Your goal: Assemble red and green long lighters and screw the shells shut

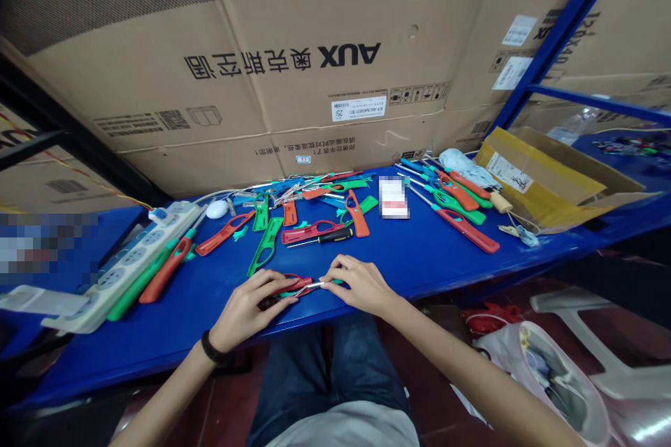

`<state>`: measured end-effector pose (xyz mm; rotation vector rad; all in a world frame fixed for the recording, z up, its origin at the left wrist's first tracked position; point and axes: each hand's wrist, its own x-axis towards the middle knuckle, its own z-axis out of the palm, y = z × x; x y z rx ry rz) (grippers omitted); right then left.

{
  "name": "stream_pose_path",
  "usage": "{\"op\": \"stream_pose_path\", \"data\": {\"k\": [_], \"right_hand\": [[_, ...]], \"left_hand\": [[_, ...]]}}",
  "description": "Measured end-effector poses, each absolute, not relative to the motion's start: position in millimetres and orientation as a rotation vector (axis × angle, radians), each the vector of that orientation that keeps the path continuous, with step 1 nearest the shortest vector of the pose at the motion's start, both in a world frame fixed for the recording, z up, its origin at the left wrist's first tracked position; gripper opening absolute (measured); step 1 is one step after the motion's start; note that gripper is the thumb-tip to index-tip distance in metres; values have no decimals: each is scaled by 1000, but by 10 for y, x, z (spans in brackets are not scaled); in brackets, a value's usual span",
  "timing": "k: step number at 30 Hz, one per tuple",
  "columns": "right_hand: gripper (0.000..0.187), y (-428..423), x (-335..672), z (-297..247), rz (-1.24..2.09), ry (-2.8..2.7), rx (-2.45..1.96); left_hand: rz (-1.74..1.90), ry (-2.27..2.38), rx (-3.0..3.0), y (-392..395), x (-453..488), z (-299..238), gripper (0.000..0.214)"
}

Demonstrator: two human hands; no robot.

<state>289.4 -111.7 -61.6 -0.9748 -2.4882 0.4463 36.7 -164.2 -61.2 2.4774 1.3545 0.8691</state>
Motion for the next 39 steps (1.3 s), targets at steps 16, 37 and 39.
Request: {"op": "stream_pose_path", "data": {"k": [16,37,39], "right_hand": [[22,-900,2865,-597,217,-2516,-777],[17,-858,2855,-601,352,-2606,-796],[16,-868,2849,-597,312,-2625,-797]], "left_hand": [[836,1405,2404,-1491,365,-583,32],[975,1451,2400,-1477,362,-636,21],[963,1462,2418,-1475,357,-644,21]]}}
